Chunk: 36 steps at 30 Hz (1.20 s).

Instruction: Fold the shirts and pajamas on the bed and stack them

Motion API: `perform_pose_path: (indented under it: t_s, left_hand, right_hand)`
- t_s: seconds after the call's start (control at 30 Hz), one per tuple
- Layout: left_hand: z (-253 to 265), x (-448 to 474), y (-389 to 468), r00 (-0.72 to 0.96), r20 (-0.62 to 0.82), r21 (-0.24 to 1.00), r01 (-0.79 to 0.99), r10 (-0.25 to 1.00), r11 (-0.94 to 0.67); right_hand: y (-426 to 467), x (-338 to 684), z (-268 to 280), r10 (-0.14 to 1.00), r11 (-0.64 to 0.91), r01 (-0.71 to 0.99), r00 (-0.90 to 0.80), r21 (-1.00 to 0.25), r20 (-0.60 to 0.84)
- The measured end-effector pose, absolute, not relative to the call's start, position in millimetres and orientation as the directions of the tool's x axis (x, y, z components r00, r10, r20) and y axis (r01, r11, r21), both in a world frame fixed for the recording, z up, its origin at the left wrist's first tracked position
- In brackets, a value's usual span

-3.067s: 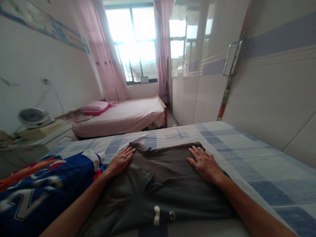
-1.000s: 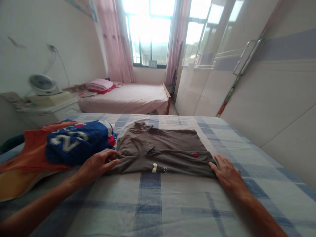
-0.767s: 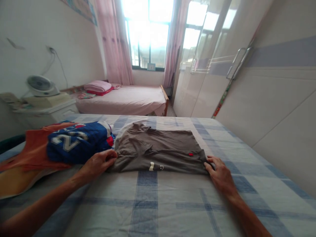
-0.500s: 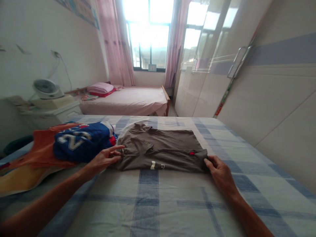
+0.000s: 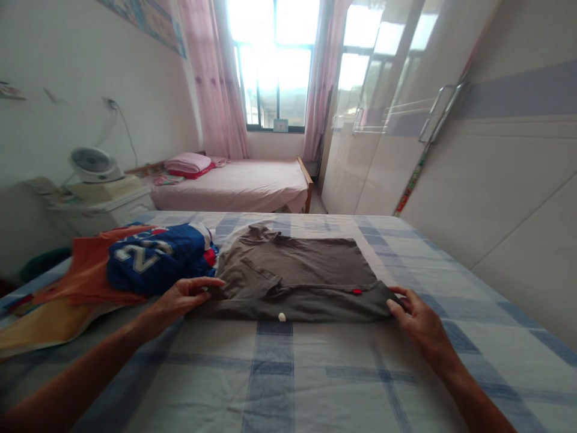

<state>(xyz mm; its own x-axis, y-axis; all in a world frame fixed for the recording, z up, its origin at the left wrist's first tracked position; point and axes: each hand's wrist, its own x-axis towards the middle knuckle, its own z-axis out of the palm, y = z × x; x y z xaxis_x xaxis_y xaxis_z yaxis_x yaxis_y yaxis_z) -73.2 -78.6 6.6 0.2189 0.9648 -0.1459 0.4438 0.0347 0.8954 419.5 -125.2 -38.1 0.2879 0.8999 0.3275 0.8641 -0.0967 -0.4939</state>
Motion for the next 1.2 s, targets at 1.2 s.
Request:
perform_pose_path:
  t_s: [1.2]
  left_hand:
    - [-34.5, -15.9, 95.7, 0.303, 0.182, 0.167, 0.928, 0.935, -0.334]
  right_hand:
    - [75.6, 413.7, -58.1, 0.978, 0.024, 1.000, -0.020, -0.017, 0.207]
